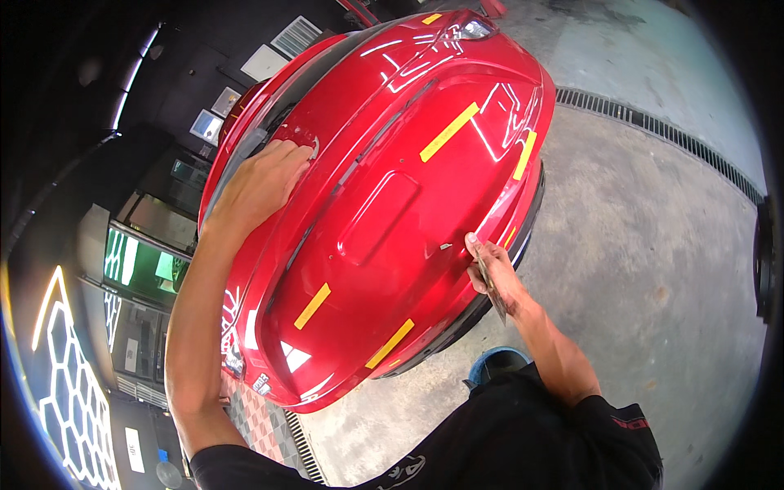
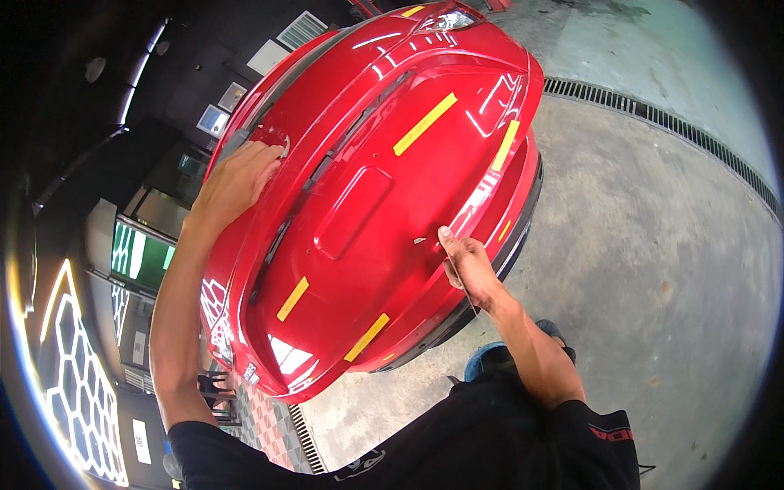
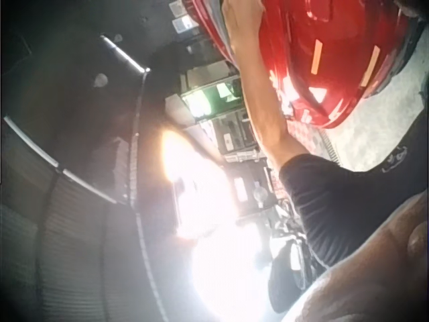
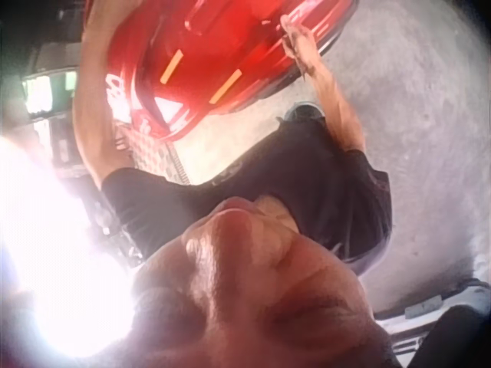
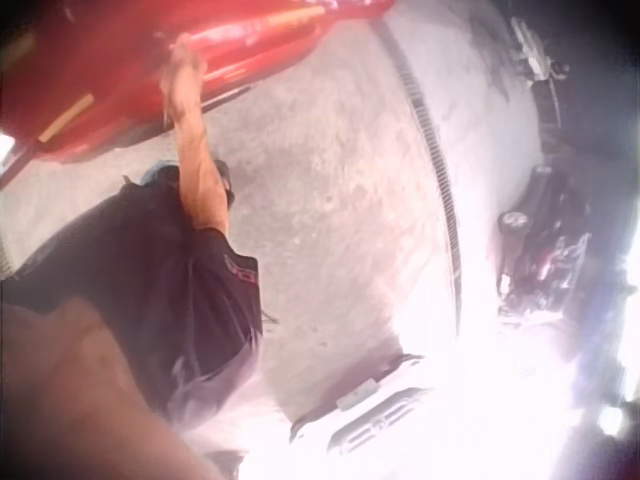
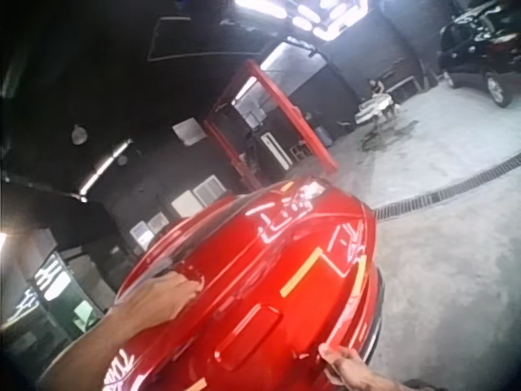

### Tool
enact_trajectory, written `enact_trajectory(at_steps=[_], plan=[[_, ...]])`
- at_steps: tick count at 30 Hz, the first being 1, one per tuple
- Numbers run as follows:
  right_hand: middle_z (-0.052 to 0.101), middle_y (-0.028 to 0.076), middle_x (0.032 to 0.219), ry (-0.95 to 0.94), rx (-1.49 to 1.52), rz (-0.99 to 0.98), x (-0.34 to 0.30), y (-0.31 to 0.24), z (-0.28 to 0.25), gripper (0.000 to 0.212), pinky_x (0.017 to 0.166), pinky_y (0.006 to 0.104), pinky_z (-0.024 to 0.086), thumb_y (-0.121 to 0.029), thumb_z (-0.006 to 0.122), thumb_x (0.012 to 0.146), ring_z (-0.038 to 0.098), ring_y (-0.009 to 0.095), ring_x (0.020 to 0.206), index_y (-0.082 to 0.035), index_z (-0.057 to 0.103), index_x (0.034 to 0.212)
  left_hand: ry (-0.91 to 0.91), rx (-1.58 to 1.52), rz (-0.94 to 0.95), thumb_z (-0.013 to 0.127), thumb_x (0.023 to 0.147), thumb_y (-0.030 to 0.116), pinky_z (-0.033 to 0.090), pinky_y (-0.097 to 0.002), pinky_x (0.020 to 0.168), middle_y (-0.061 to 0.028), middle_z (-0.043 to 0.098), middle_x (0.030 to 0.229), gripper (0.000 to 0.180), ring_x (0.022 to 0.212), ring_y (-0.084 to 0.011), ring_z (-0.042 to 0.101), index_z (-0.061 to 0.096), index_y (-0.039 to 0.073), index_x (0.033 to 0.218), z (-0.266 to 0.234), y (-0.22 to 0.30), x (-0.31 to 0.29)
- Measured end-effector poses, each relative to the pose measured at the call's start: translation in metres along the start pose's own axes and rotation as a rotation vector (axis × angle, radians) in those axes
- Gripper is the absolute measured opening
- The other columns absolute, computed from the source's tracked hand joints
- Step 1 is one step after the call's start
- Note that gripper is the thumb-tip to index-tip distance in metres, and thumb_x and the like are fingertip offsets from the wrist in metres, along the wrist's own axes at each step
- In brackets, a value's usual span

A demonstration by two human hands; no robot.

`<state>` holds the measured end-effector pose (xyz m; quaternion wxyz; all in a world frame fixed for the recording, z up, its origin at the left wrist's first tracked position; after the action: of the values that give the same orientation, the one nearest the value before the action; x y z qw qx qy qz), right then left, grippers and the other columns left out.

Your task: The person uses a metal scraper to remove yellow tape and stickers from the rear hatch and trunk lid of a red car. They open the trunk to access the interior surface, then scrape the exterior surfaces including around the model badge.

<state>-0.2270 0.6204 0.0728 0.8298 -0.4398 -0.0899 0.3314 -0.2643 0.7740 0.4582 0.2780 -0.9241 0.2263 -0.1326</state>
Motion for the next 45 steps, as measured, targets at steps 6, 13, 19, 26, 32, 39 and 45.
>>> enact_trajectory(at_steps=[6,13,19,26,32,39,45], plan=[[0.042,-0.001,0.053,-0.005,-0.013,0.001,0.002,0.001,-0.003,0.062,0.041,0.0278,0.027,-0.071,0.063,0.106,0.04,0.008,0.042,-0.016,0.045,0.085,-0.001,0.046,0.019,0.065,0.104,0.008,0.06,-0.0449,0.092,-0.0146,0.071,0.104,0.015,0.104,-0.0338,0.071,0.068,0.002,0.118,0.009,-0.008,0.005],[0.042,-0.002,0.053,0.002,-0.037,0.029,0.001,0.006,-0.004,0.065,0.04,0.028,0.026,-0.075,0.062,0.104,0.039,0.008,0.042,-0.016,0.043,0.085,-0.031,0.077,0.017,0.068,0.105,0.011,0.059,-0.0454,0.092,-0.0148,0.072,0.105,0.014,0.104,-0.0353,0.071,0.069,0.001,0.115,0.006,0.003,0.006],[0.042,-0.002,0.053,-0.002,-0.03,0.006,0.001,0.004,0.0,0.065,0.04,0.028,0.026,-0.075,0.062,0.104,0.04,0.008,0.042,-0.015,0.043,0.086,-0.029,0.102,-0.052,0.068,0.106,0.011,0.058,-0.0464,0.092,-0.017,0.073,0.108,0.016,0.106,-0.0374,0.071,0.07,-0.001,0.117,0.019,-0.007,0.01],[0.042,-0.002,0.053,0.026,-0.02,0.047,-0.005,0.004,0.002,0.065,0.04,0.028,0.027,-0.073,0.065,0.104,0.04,0.009,0.042,-0.016,0.043,0.08,0.024,0.087,0.016,0.067,0.105,0.011,0.063,-0.0441,0.089,-0.0141,0.073,0.102,0.013,0.102,-0.0335,0.073,0.068,0.002,0.114,0.005,0.002,0.007],[0.042,-0.002,0.053,-0.007,0.004,0.004,0.001,0.005,-0.001,0.065,0.04,0.0274,0.027,-0.074,0.065,0.104,0.041,0.009,0.042,-0.017,0.045,0.081,-0.028,0.153,-0.131,0.067,0.105,0.01,0.062,-0.0444,0.087,-0.014,0.072,0.102,0.011,0.099,-0.0326,0.073,0.068,0.002,0.112,0.027,-0.008,0.019],[0.042,-0.002,0.053,-0.003,0.015,0.006,-0.002,0.002,0.002,0.062,0.04,0.029,0.029,-0.069,0.066,0.106,0.041,0.01,0.041,-0.017,0.046,0.08,0.062,0.05,-0.032,0.067,0.105,0.011,0.06,-0.046,0.088,-0.0159,0.071,0.102,0.011,0.099,-0.036,0.072,0.068,0.002,0.11,0.009,0.0,0.009],[0.042,-0.001,0.051,-0.004,-0.02,0.005,0.005,0.001,-0.006,0.061,0.041,0.0289,0.028,-0.07,0.063,0.107,0.038,0.01,0.041,-0.015,0.048,0.085,-0.06,0.025,-0.241,0.065,0.107,0.008,0.057,-0.0482,0.089,-0.0195,0.073,0.107,0.015,0.102,-0.0409,0.071,0.071,-0.001,0.118,0.024,-0.013,0.022]])
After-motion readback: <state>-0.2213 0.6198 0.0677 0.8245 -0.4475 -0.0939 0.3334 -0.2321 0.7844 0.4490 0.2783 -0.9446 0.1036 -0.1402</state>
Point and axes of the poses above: each hand's wrist, its own x-axis towards the middle knuckle, its own z-axis out of the palm, y = z × x, the point moved 9 cm from there along x, towards the middle knuckle
